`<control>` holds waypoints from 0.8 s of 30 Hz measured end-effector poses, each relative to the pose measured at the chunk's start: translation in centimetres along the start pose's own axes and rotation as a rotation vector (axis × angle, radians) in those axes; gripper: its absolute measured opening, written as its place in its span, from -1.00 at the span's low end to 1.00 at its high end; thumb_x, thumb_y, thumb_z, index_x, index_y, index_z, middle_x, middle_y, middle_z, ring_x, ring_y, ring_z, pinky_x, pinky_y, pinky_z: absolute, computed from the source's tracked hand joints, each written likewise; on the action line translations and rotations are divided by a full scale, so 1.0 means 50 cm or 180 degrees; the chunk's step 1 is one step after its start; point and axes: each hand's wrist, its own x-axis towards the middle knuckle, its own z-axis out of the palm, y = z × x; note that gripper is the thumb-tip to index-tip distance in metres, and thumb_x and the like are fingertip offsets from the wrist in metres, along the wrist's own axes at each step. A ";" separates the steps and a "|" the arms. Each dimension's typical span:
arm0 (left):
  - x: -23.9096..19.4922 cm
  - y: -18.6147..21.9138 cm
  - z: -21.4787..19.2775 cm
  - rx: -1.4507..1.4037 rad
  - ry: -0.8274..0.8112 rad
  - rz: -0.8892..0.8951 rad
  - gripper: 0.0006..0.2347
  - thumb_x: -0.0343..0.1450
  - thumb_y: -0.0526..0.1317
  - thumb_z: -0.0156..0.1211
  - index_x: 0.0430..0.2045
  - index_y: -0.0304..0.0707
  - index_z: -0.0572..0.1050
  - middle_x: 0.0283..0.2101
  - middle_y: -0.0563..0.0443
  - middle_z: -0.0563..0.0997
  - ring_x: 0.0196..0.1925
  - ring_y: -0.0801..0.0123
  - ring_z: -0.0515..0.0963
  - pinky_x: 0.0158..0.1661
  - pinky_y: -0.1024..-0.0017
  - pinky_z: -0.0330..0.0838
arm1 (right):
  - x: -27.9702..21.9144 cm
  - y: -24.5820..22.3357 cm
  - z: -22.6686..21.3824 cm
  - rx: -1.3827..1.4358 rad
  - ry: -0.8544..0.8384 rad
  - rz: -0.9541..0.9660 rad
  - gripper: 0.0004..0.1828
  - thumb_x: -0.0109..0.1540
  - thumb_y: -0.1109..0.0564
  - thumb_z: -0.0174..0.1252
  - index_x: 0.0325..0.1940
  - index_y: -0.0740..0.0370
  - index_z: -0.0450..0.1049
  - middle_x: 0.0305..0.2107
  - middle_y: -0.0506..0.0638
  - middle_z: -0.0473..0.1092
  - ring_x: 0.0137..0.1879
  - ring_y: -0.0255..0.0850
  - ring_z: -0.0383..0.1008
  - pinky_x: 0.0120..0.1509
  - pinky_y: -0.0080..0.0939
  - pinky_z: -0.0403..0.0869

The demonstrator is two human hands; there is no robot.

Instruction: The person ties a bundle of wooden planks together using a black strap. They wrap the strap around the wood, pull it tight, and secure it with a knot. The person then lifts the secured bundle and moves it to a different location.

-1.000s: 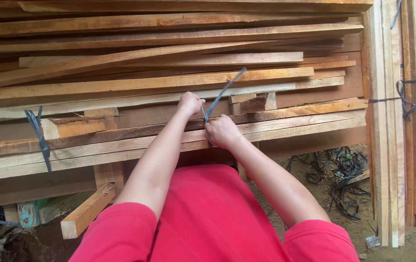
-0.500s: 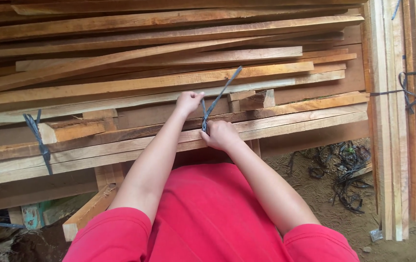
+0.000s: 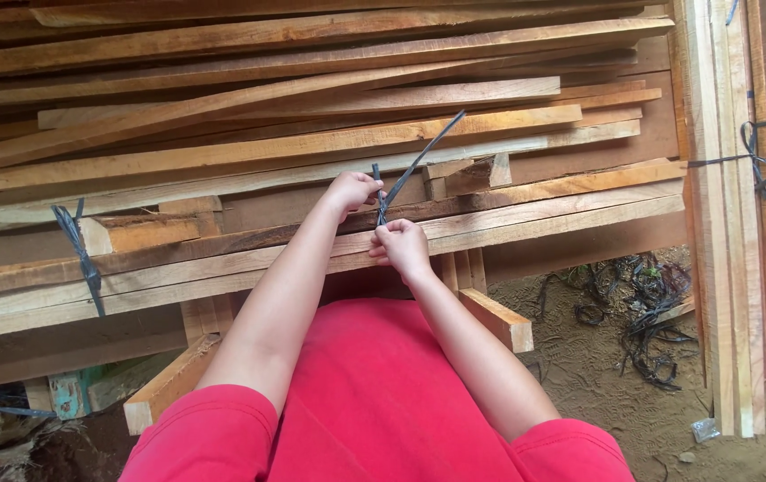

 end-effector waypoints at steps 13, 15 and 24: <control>0.004 0.018 0.053 0.1563 0.0869 -0.0654 -0.65 0.30 0.12 0.41 -0.18 -0.01 0.69 -0.08 0.09 0.73 0.09 0.35 0.66 0.06 0.38 0.52 | -0.004 0.047 -0.007 0.0870 -0.0186 0.0002 -0.77 0.37 -0.01 -0.01 -0.25 0.15 0.42 -0.72 -0.17 0.03 -0.78 -0.37 0.20 -0.67 -0.30 0.44; 0.029 0.005 0.060 0.0626 0.1298 -0.0790 -0.76 0.17 -0.14 0.46 -0.34 -0.09 0.71 -0.48 0.00 0.72 -0.29 0.23 0.76 -0.18 0.31 0.62 | 0.006 0.051 -0.014 0.0161 -0.0072 -0.0274 -0.74 0.36 0.01 0.02 -0.34 0.11 0.51 -0.83 -0.06 0.25 -0.80 -0.23 0.39 -0.72 -0.35 0.40; 0.014 0.020 0.056 0.0720 0.1163 -0.0740 -0.72 0.24 -0.07 0.45 -0.33 -0.28 0.68 -0.38 0.01 0.74 -0.17 0.27 0.75 -0.06 0.35 0.56 | -0.027 0.016 0.012 0.1105 0.0488 -0.0623 -0.79 0.33 0.07 0.24 -0.21 0.29 0.61 -0.17 -0.11 0.34 -0.24 -0.38 0.47 -0.47 -0.58 0.44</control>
